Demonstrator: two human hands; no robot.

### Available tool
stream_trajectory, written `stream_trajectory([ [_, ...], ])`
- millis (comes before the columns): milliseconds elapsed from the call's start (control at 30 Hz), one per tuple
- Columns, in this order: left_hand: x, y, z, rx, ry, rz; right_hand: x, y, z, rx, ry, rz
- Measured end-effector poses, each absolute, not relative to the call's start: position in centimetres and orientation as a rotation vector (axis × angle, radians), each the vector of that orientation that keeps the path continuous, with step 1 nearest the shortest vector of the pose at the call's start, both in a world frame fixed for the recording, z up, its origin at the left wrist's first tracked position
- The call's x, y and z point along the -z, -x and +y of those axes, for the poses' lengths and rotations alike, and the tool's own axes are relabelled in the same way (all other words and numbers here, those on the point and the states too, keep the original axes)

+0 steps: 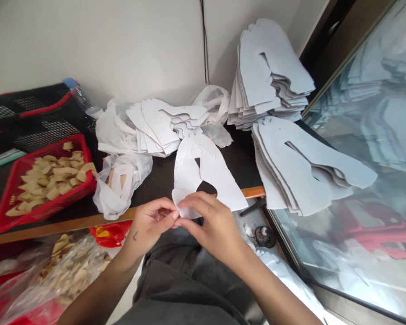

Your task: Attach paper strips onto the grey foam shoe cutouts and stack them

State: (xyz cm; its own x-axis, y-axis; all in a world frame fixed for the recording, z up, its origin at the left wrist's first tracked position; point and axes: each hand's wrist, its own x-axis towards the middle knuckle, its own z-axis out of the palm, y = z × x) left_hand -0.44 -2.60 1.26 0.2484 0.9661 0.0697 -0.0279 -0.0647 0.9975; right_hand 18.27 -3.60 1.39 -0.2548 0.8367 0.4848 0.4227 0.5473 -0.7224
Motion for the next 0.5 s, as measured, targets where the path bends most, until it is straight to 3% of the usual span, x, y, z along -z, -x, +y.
stream_trajectory([
  [233, -2.1, 0.1, -2.4, -1.140, -1.641, 1.026, -2.0, -18.3, -3.4, -0.857, 1.002, -1.759],
  [500, -2.1, -0.5, -2.3, -1.127, -1.702, 1.085, -2.1, -19.1, -2.6, -0.741, 1.058, -1.789],
])
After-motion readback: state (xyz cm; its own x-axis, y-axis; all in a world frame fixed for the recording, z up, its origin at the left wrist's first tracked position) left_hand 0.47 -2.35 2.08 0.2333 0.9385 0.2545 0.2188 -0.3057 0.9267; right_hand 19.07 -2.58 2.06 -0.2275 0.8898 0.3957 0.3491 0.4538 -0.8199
